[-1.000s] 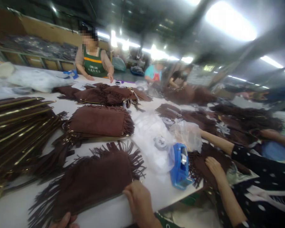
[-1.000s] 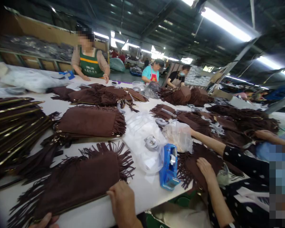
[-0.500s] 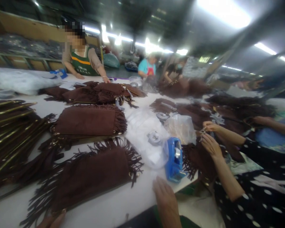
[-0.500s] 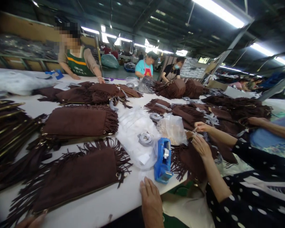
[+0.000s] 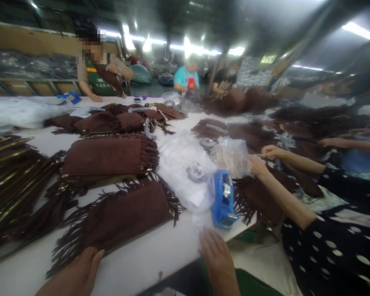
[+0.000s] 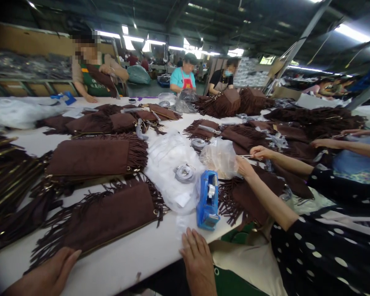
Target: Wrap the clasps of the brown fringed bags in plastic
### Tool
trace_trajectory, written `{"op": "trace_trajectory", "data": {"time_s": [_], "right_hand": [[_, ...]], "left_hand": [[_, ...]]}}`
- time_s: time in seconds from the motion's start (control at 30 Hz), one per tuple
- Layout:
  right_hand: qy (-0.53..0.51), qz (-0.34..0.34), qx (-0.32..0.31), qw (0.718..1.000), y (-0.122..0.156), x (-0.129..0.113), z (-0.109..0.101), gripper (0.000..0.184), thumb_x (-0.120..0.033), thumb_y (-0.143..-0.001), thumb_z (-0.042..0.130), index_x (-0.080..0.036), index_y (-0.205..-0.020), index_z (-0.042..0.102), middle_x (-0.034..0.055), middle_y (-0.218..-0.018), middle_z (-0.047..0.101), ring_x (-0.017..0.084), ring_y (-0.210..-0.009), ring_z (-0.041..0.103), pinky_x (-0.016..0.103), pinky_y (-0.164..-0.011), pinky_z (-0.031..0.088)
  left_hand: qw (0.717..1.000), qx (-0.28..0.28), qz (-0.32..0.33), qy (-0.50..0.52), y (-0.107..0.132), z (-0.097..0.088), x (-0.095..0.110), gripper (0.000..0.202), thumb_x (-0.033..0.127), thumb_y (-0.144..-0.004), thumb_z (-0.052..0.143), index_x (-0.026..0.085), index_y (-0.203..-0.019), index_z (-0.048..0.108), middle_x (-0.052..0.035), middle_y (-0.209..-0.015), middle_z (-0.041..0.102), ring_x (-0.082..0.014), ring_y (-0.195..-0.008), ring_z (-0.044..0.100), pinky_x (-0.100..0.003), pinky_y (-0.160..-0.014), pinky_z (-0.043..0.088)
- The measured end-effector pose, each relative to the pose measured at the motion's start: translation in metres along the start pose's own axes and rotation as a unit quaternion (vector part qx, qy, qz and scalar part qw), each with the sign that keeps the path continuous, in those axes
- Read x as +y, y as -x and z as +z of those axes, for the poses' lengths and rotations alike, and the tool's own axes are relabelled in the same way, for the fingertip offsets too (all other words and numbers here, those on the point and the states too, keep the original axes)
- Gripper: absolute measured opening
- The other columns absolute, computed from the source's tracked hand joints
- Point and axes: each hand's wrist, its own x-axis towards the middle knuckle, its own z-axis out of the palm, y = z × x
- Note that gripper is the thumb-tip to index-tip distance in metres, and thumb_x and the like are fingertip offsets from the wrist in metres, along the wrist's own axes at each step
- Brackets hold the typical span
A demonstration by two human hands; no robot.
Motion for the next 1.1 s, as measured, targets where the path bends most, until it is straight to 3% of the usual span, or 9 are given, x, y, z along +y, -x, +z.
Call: {"op": "trace_trajectory", "data": {"time_s": [0.23,0.4,0.53,0.67,0.77,0.87,0.93,1.03,1.1], "right_hand": [[-0.066,-0.01,-0.001,0.998,0.012,-0.001,-0.015,0.027,-0.023,-0.093,0.054,-0.017,-0.117,0.062,0.0103,-0.133,0.059,0.028,-0.123,0.05,0.046,-0.098,0.045],[-0.064,-0.009,0.012,0.998,0.006,-0.004,-0.019,0.039,-0.026,-0.094,0.051,-0.014,-0.131,0.053,0.0142,-0.134,0.057,0.029,-0.123,0.051,0.044,-0.096,0.045],[-0.089,-0.031,0.038,0.995,0.002,-0.005,-0.018,0.031,-0.011,-0.094,0.043,-0.018,-0.118,0.062,0.0109,-0.124,0.065,0.027,-0.115,0.056,0.044,-0.094,0.044],[-0.18,0.013,0.046,0.982,0.004,-0.008,-0.023,0.027,-0.01,-0.092,0.045,-0.021,-0.105,0.066,0.0068,-0.114,0.07,0.025,-0.108,0.059,0.04,-0.094,0.043],[-0.329,0.164,-0.002,0.93,0.001,-0.01,-0.036,0.018,-0.021,-0.094,0.047,-0.022,-0.094,0.065,0.0031,-0.095,0.071,0.021,-0.092,0.062,0.031,-0.083,0.048],[-0.468,0.338,-0.084,0.812,-0.009,-0.014,-0.052,0.024,-0.039,-0.092,0.052,-0.021,-0.078,0.061,-0.0012,-0.073,0.062,0.016,-0.07,0.058,0.023,-0.065,0.046],[-0.528,0.382,-0.113,0.75,-0.018,-0.017,-0.06,0.031,-0.047,-0.088,0.055,-0.021,-0.071,0.058,-0.0029,-0.066,0.056,0.015,-0.064,0.052,0.022,-0.06,0.043],[-0.578,0.389,-0.13,0.705,-0.033,-0.025,-0.064,0.034,-0.051,-0.084,0.058,-0.021,-0.068,0.053,-0.0047,-0.062,0.049,0.013,-0.06,0.045,0.022,-0.058,0.038],[-0.59,0.387,-0.139,0.695,-0.043,-0.033,-0.063,0.035,-0.051,-0.083,0.06,-0.021,-0.066,0.05,-0.0053,-0.061,0.045,0.013,-0.06,0.042,0.022,-0.057,0.036]], "left_hand": [[0.979,-0.041,0.181,0.085,-0.021,0.037,0.086,0.024,0.026,-0.095,0.04,0.02,-0.108,0.06,-0.0078,-0.102,0.069,-0.0228,-0.096,0.066,-0.037,-0.087,0.055],[0.947,-0.103,0.284,0.108,-0.033,0.068,0.15,0.046,0.013,-0.091,0.044,0.015,-0.137,0.042,-0.0115,-0.14,0.049,-0.0253,-0.13,0.044,-0.043,-0.109,0.041],[0.931,-0.131,0.322,0.111,-0.041,0.089,0.172,0.057,0.008,-0.091,0.04,0.018,-0.146,0.029,-0.008,-0.153,0.034,-0.0281,-0.141,0.026,-0.049,-0.114,0.033],[0.921,-0.16,0.327,0.142,-0.054,0.102,0.176,0.051,0.011,-0.092,0.041,0.023,-0.142,0.038,-0.0067,-0.149,0.04,-0.0309,-0.14,0.026,-0.055,-0.113,0.03],[0.915,-0.166,0.293,0.223,-0.061,0.1,0.174,0.043,0.013,-0.094,0.04,0.022,-0.135,0.048,-0.0077,-0.146,0.046,-0.029,-0.14,0.027,-0.052,-0.114,0.027],[0.887,-0.186,0.181,0.382,-0.06,0.081,0.173,0.034,0.023,-0.098,0.038,0.022,-0.125,0.058,-0.008,-0.137,0.055,-0.0237,-0.132,0.04,-0.044,-0.114,0.029],[0.83,-0.24,0.094,0.494,-0.054,0.064,0.171,0.033,0.031,-0.098,0.04,0.021,-0.121,0.061,-0.0073,-0.127,0.062,-0.0217,-0.12,0.052,-0.037,-0.107,0.036],[0.727,-0.34,-0.017,0.596,-0.041,0.047,0.164,0.029,0.035,-0.086,0.061,0.016,-0.107,0.066,-0.006,-0.099,0.07,-0.0201,-0.091,0.062,-0.028,-0.082,0.047],[0.708,-0.351,-0.089,0.606,-0.031,0.048,0.154,0.024,0.03,-0.074,0.072,0.013,-0.09,0.067,-0.0021,-0.077,0.067,-0.0163,-0.071,0.058,-0.023,-0.064,0.042]]}}
